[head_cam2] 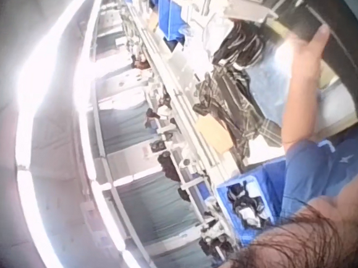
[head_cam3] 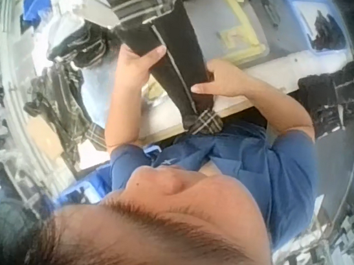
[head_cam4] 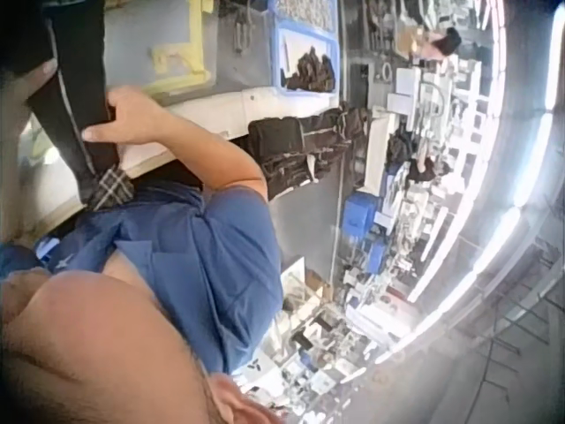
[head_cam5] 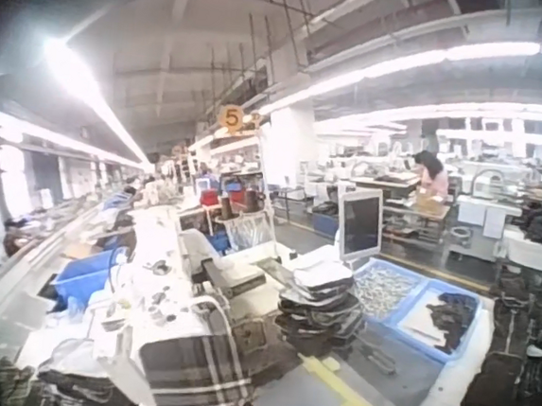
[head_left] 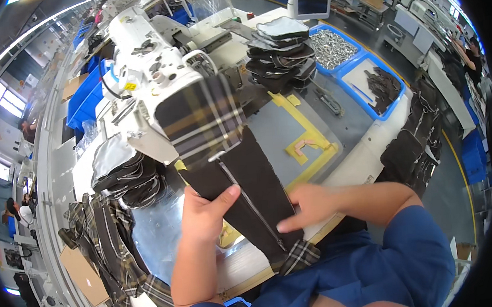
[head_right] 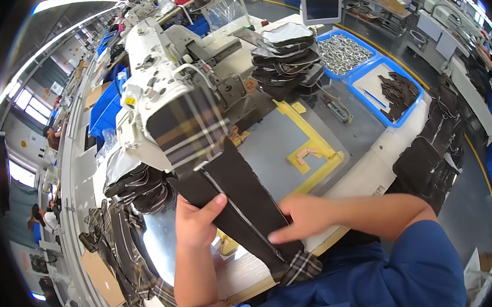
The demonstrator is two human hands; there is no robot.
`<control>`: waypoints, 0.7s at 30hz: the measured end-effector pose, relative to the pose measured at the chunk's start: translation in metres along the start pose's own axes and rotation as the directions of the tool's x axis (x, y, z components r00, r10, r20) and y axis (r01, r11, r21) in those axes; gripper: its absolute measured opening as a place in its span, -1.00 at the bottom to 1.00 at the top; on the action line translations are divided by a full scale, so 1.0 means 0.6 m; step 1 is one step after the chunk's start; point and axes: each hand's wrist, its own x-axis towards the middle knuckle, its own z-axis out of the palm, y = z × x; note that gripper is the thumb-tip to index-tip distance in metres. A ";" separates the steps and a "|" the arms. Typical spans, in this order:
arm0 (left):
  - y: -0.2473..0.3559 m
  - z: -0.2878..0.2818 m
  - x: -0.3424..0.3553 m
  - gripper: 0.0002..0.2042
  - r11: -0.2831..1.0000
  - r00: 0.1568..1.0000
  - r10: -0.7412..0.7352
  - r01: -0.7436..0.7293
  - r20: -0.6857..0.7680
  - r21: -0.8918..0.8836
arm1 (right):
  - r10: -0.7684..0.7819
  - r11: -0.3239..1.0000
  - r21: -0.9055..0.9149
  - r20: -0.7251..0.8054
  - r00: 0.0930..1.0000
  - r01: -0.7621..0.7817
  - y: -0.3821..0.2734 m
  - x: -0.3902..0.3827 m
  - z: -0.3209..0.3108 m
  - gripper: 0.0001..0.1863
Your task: The person aligns a plaid fabric piece with a zipper on a black bag and sews the edge using an industrial sewing machine. They repeat this process for multiple bags, handling the fabric and zipper to ensure proper alignment before stitching.
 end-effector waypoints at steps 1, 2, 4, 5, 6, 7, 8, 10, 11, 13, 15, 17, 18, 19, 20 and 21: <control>-0.011 -0.001 -0.003 -0.73 0.998 1.000 -0.026 0.026 0.004 0.056 | 0.013 1.000 -0.008 -0.077 0.997 -0.013 -0.021 0.012 -0.013 -0.50; -0.018 0.001 -0.001 -0.71 0.991 0.999 -0.026 0.022 0.023 0.134 | -0.110 0.994 -0.004 -0.175 0.978 0.111 -0.033 0.029 -0.031 -0.51; -0.024 0.005 -0.004 -0.70 0.982 0.999 -0.024 0.017 0.033 0.186 | -0.243 0.965 0.033 -0.262 0.934 0.260 -0.064 0.072 -0.068 -0.54; -0.022 0.008 -0.007 -0.70 0.975 0.999 -0.021 0.014 0.030 0.220 | -0.261 0.953 0.087 -0.253 0.932 0.291 -0.080 0.093 -0.084 -0.56; -0.019 0.009 -0.007 -0.69 0.979 0.999 -0.016 0.008 0.040 0.205 | -0.263 0.939 0.167 -0.213 0.941 0.300 -0.108 0.105 -0.092 -0.57; -0.015 0.016 -0.007 -0.69 0.983 1.000 0.007 -0.013 0.030 0.182 | -0.269 0.919 0.247 -0.179 0.946 0.308 -0.129 0.112 -0.100 -0.58; -0.012 0.024 -0.007 -0.69 0.987 0.999 0.031 -0.033 0.019 0.160 | -0.165 0.903 0.375 -0.144 0.976 0.208 -0.111 0.133 -0.115 -0.57; -0.015 0.035 -0.006 -0.69 0.986 0.998 0.069 -0.066 -0.015 0.152 | -0.097 0.843 0.523 -0.084 0.992 0.126 -0.115 0.138 -0.128 -0.57; -0.020 0.039 -0.007 -0.70 0.983 0.996 0.082 -0.075 -0.033 0.167 | -0.108 0.837 0.536 -0.039 0.993 0.112 -0.114 0.142 -0.132 -0.59; -0.030 0.034 -0.013 -0.70 0.945 0.991 0.128 -0.111 -0.034 0.309 | -0.157 0.857 0.504 0.057 0.986 0.107 -0.110 0.150 -0.128 -0.62; -0.036 0.021 -0.012 -0.71 0.821 0.978 0.205 -0.197 0.046 0.536 | -0.232 0.905 0.397 0.156 0.960 0.154 -0.121 0.152 -0.122 -0.62; -0.044 0.021 -0.020 -0.69 0.815 0.977 0.210 -0.199 0.043 0.544 | -0.121 0.953 0.292 0.116 0.986 0.083 -0.126 0.143 -0.119 -0.53; -0.042 0.023 -0.020 -0.69 0.799 0.973 0.223 -0.221 0.066 0.559 | -0.093 0.979 0.187 0.042 0.995 0.084 -0.136 0.131 -0.117 -0.51; -0.040 0.023 -0.021 -0.68 0.782 0.968 0.235 -0.242 0.089 0.574 | -0.072 0.994 0.079 -0.035 0.997 0.075 -0.138 0.124 -0.117 -0.49; -0.038 0.021 -0.021 -0.66 0.742 0.961 0.246 -0.269 0.123 0.614 | -0.039 0.998 0.040 0.010 0.999 0.039 -0.128 0.127 -0.118 -0.44; -0.040 0.022 -0.022 -0.65 0.754 0.958 0.267 -0.276 0.105 0.596 | -0.051 0.997 0.054 -0.001 0.999 0.051 -0.128 0.124 -0.116 -0.46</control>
